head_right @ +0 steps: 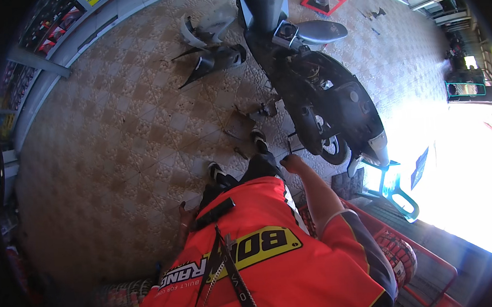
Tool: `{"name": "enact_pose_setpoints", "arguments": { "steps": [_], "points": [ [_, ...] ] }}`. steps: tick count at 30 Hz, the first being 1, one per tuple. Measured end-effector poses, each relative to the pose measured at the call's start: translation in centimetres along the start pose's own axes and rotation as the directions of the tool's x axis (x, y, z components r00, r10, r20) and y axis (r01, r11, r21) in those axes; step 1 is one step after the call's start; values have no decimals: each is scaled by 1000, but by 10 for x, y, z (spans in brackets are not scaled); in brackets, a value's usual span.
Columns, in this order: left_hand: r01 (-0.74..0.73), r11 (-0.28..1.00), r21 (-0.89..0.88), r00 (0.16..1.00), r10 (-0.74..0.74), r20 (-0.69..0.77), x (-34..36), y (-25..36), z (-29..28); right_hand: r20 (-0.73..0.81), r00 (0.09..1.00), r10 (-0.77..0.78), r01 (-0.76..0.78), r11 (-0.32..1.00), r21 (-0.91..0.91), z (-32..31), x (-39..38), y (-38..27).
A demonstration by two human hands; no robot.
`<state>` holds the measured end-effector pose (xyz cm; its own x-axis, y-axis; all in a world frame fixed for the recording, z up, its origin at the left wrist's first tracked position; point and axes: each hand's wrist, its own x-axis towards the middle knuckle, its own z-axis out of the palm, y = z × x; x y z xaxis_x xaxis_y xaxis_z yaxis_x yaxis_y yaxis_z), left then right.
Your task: The person retrieves a flashlight and approaches a white motorcycle. They illuminate the rear wheel area and use a T-handle wrench to loosen and tighten bolts on the rear axle. The person then uses a screwdriver to adjust components near the rear fender and under the seat. The task involves inspecting and adjusting mechanical parts of the motorcycle.
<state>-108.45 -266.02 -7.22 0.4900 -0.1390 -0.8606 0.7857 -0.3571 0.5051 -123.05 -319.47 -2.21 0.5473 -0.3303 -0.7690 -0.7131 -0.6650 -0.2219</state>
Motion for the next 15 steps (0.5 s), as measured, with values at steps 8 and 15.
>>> {"name": "enact_pose_setpoints", "arguments": {
  "steps": [8,15],
  "points": [
    [-76,993,89,991,85,-105,-14,20,78,100,983,-156,148,986,80,-22,118,27],
    [173,927,333,979,-124,-163,-47,28,176,113,988,-108,92,987,133,-10,279,32]
  ]
}}
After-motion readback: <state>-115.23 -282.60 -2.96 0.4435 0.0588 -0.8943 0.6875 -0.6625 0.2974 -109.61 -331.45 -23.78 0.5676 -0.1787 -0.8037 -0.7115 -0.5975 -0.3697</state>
